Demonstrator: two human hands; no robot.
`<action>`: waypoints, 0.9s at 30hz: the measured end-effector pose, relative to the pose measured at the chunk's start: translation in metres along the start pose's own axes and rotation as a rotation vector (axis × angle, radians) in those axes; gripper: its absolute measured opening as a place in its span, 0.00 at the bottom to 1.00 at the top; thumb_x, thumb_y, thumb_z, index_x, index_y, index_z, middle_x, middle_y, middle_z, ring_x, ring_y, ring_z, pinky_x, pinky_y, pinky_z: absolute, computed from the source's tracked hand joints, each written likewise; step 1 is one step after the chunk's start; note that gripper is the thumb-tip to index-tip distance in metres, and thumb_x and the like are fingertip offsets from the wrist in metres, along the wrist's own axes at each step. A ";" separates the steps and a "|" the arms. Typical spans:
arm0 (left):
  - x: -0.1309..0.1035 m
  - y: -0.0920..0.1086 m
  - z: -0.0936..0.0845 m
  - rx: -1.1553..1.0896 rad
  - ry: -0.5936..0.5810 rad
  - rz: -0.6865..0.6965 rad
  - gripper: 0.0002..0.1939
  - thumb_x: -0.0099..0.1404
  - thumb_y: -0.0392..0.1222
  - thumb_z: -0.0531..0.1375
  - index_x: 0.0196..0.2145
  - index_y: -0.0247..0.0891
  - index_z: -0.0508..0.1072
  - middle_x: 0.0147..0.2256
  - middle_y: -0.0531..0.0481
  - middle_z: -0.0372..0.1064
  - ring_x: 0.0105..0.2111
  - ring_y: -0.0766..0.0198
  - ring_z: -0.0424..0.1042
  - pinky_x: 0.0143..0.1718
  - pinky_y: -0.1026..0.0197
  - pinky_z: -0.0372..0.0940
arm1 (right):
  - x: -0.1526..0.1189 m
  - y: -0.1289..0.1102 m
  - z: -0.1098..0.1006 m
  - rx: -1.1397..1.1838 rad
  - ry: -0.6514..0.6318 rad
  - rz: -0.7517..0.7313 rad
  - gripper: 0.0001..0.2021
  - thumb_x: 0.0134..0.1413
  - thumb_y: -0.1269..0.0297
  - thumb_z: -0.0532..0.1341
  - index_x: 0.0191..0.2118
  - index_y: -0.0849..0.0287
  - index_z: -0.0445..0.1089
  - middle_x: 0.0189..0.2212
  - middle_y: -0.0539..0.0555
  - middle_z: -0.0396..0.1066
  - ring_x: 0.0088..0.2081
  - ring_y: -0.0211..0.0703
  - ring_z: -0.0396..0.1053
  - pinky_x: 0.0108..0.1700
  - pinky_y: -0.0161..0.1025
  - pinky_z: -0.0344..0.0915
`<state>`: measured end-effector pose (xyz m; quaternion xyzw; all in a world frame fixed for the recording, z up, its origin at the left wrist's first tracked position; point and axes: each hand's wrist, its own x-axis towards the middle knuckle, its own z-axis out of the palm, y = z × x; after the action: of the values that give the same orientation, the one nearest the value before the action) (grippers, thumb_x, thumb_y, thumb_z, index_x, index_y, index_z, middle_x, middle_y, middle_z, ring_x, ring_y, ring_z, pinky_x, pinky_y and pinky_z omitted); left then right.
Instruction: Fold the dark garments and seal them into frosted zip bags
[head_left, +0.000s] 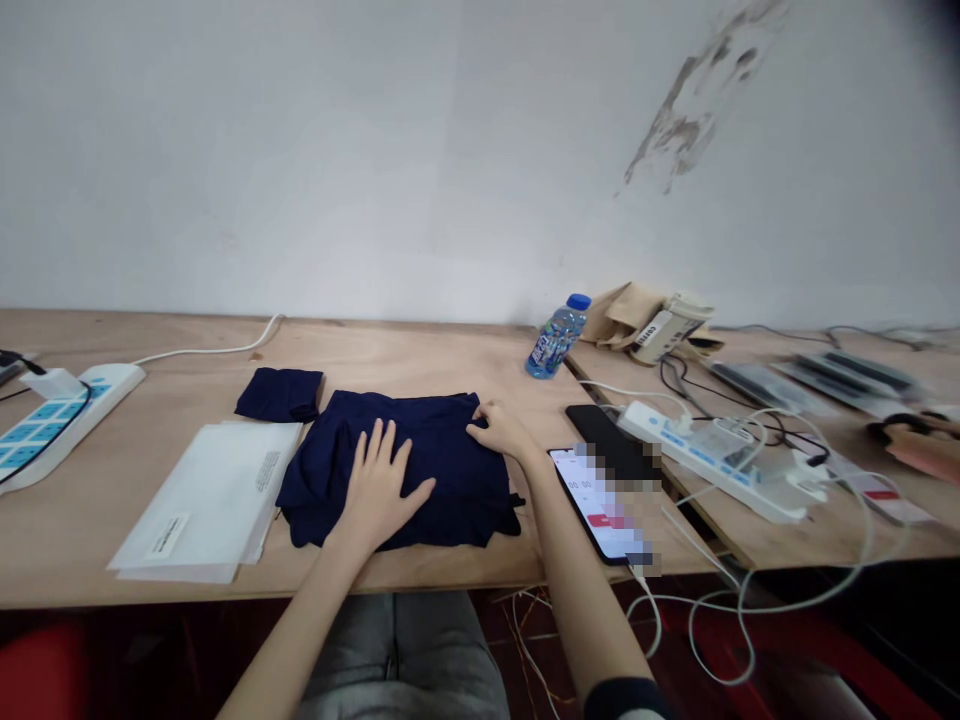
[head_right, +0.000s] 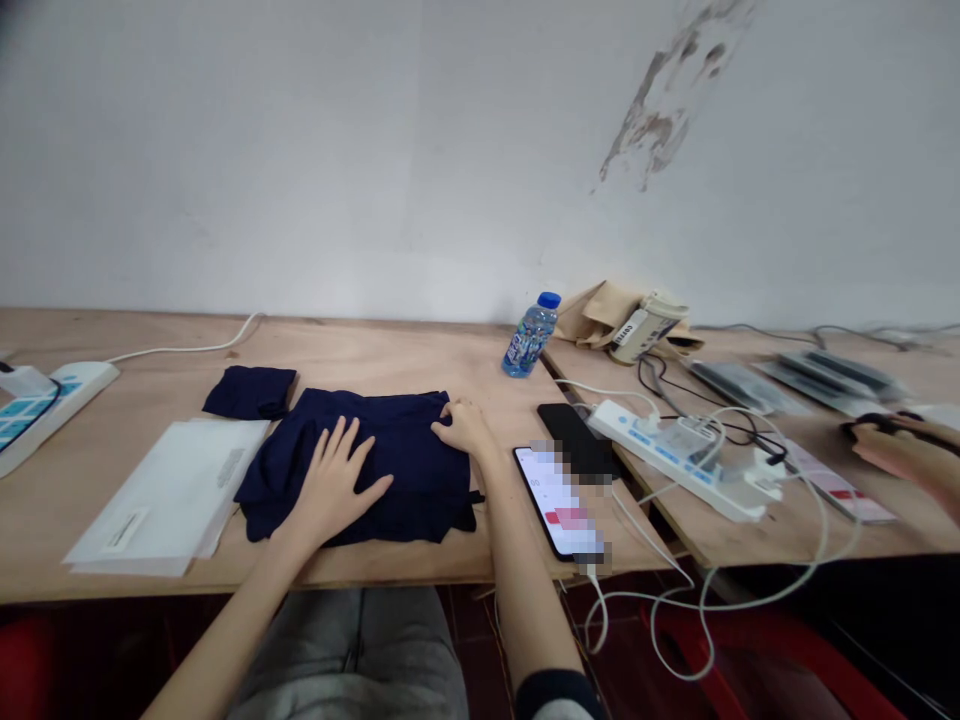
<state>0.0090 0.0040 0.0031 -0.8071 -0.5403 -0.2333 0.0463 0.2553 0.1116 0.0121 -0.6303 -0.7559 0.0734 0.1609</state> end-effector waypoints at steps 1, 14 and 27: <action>0.002 0.012 -0.002 -0.039 -0.001 0.027 0.29 0.65 0.57 0.55 0.57 0.34 0.67 0.62 0.35 0.56 0.64 0.42 0.51 0.62 0.41 0.50 | 0.001 0.000 0.001 0.007 -0.007 0.010 0.08 0.46 0.62 0.63 0.34 0.60 0.73 0.36 0.56 0.73 0.40 0.46 0.69 0.45 0.38 0.60; 0.038 0.111 0.022 -0.196 -0.227 -0.172 0.30 0.54 0.62 0.64 0.43 0.34 0.68 0.41 0.42 0.69 0.41 0.52 0.71 0.39 0.55 0.65 | 0.003 -0.010 -0.018 0.321 0.019 0.030 0.06 0.46 0.64 0.60 0.29 0.56 0.61 0.21 0.43 0.61 0.25 0.36 0.59 0.29 0.33 0.54; 0.030 0.107 0.010 -0.512 -0.117 -0.314 0.05 0.66 0.38 0.54 0.38 0.39 0.69 0.34 0.49 0.74 0.34 0.60 0.75 0.35 0.60 0.64 | 0.004 -0.025 -0.036 0.613 -0.019 0.232 0.08 0.49 0.64 0.63 0.29 0.57 0.61 0.15 0.41 0.57 0.16 0.33 0.58 0.16 0.29 0.53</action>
<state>0.1175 -0.0115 0.0266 -0.7114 -0.5837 -0.3192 -0.2265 0.2438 0.1077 0.0541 -0.6336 -0.6234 0.3213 0.3265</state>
